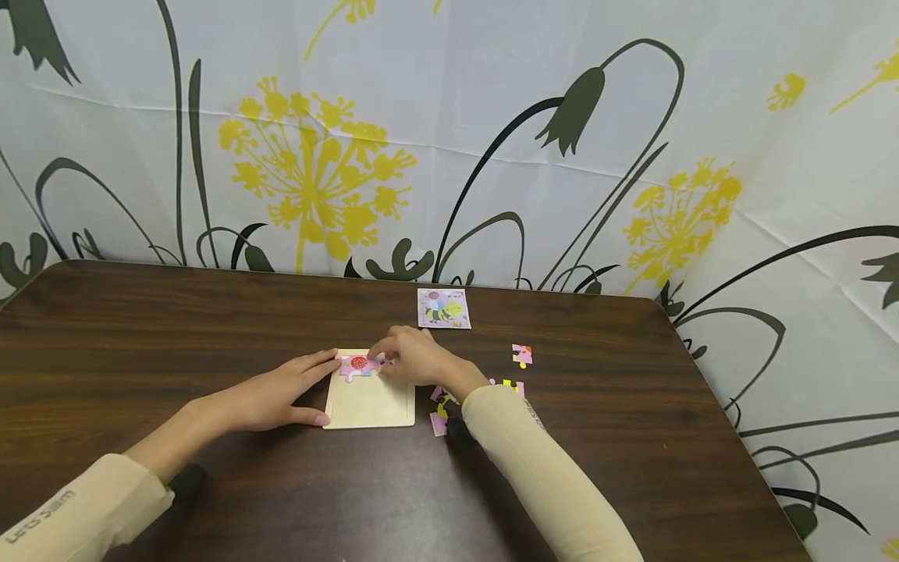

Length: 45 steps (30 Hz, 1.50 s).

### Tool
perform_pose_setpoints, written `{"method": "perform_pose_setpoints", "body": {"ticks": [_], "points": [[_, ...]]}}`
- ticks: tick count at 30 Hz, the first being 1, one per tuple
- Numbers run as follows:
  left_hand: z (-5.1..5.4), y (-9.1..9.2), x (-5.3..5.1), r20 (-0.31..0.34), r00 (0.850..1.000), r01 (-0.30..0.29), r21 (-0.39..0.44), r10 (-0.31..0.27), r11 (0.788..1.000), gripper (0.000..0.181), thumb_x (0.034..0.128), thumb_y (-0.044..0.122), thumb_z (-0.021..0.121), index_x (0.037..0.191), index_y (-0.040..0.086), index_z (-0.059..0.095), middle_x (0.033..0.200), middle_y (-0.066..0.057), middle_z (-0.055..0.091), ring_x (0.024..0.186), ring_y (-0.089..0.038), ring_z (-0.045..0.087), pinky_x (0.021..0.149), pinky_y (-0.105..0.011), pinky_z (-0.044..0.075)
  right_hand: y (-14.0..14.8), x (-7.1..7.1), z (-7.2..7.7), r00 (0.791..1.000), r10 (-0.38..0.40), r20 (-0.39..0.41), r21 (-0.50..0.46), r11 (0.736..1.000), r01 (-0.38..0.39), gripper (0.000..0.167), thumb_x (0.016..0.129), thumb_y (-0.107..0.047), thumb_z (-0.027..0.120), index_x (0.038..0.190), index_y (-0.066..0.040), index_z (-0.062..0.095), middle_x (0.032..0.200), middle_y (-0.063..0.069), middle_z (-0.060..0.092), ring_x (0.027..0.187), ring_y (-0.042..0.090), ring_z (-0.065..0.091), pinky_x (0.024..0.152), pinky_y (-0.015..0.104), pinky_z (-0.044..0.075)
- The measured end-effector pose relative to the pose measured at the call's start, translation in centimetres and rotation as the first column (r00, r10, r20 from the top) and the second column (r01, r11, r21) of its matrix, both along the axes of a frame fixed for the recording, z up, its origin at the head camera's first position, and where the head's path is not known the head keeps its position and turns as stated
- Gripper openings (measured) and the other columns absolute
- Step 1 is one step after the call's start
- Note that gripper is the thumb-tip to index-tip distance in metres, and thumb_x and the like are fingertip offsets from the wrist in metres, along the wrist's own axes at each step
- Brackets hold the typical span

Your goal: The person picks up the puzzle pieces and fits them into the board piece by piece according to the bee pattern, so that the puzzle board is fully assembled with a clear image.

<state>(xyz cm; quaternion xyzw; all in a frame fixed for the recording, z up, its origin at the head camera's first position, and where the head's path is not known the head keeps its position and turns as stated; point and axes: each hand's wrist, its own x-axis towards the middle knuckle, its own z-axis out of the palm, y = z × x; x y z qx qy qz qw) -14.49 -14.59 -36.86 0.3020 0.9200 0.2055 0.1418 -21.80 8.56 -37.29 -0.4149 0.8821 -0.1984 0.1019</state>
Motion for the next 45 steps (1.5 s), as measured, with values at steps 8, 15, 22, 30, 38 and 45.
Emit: {"method": "perform_pose_setpoints", "body": {"ticks": [8,15,22,30,38,45], "points": [[0.09,-0.05,-0.06,0.016,1.0,-0.008,-0.009,0.008,1.0,0.079,0.0816,0.037,0.067,0.139,-0.004,0.031,0.145,-0.025,0.022,0.13,-0.042,0.022,0.099,-0.054,0.027,-0.04,-0.01,0.11,1.0,0.01,-0.015,-0.013,1.0,-0.01,0.02,0.083,-0.013,0.067,0.103,-0.01,0.067,0.09,0.006,0.057,0.083,0.016,0.052,0.07,0.024,0.04],[0.1,-0.02,-0.1,0.002,1.0,0.0,-0.009,0.0,1.0,0.078,0.0816,0.038,0.066,0.139,-0.003,0.033,0.144,-0.026,0.023,0.13,-0.043,0.023,0.098,-0.055,0.028,-0.2,-0.04,0.08,1.0,0.004,-0.026,0.005,1.0,-0.004,0.024,0.082,-0.014,0.068,0.106,-0.013,0.067,0.088,0.004,0.056,0.08,0.014,0.051,0.068,0.023,0.039],[0.0,-0.05,-0.13,0.012,1.0,-0.004,-0.021,0.005,1.0,0.079,0.0813,0.038,0.067,0.139,-0.003,0.032,0.144,-0.026,0.022,0.13,-0.043,0.022,0.099,-0.055,0.028,-0.32,-0.09,0.08,0.999,0.015,-0.039,0.028,1.0,-0.014,0.025,0.083,-0.013,0.067,0.107,-0.014,0.068,0.085,0.004,0.056,0.078,0.016,0.049,0.066,0.024,0.038],[0.11,0.06,-0.14,0.007,1.0,0.005,-0.018,-0.004,1.0,0.078,0.0819,0.04,0.065,0.139,-0.004,0.033,0.143,-0.027,0.023,0.13,-0.044,0.023,0.098,-0.055,0.028,-0.43,-0.12,0.04,0.998,0.032,-0.061,0.06,0.998,-0.029,0.031,0.082,-0.015,0.068,0.113,-0.015,0.066,0.081,0.002,0.053,0.074,0.014,0.047,0.062,0.024,0.035],[0.04,0.07,-0.11,0.013,1.0,-0.003,-0.022,0.003,1.0,0.078,0.0818,0.038,0.066,0.139,-0.003,0.032,0.144,-0.027,0.023,0.13,-0.043,0.023,0.098,-0.055,0.028,-0.55,0.08,0.35,0.998,0.023,-0.052,0.076,0.997,-0.019,0.03,0.083,-0.014,0.066,0.113,-0.016,0.066,0.083,0.003,0.053,0.075,0.013,0.047,0.063,0.025,0.032],[0.09,-0.01,-0.06,0.022,1.0,-0.011,-0.023,0.011,1.0,0.077,0.0819,0.036,0.066,0.139,-0.003,0.032,0.144,-0.026,0.023,0.13,-0.043,0.022,0.098,-0.055,0.028,-0.69,0.26,0.42,0.999,0.0,-0.043,0.073,0.997,0.003,0.029,0.083,-0.015,0.067,0.112,-0.016,0.067,0.082,0.002,0.053,0.076,0.013,0.047,0.064,0.026,0.03]]}}
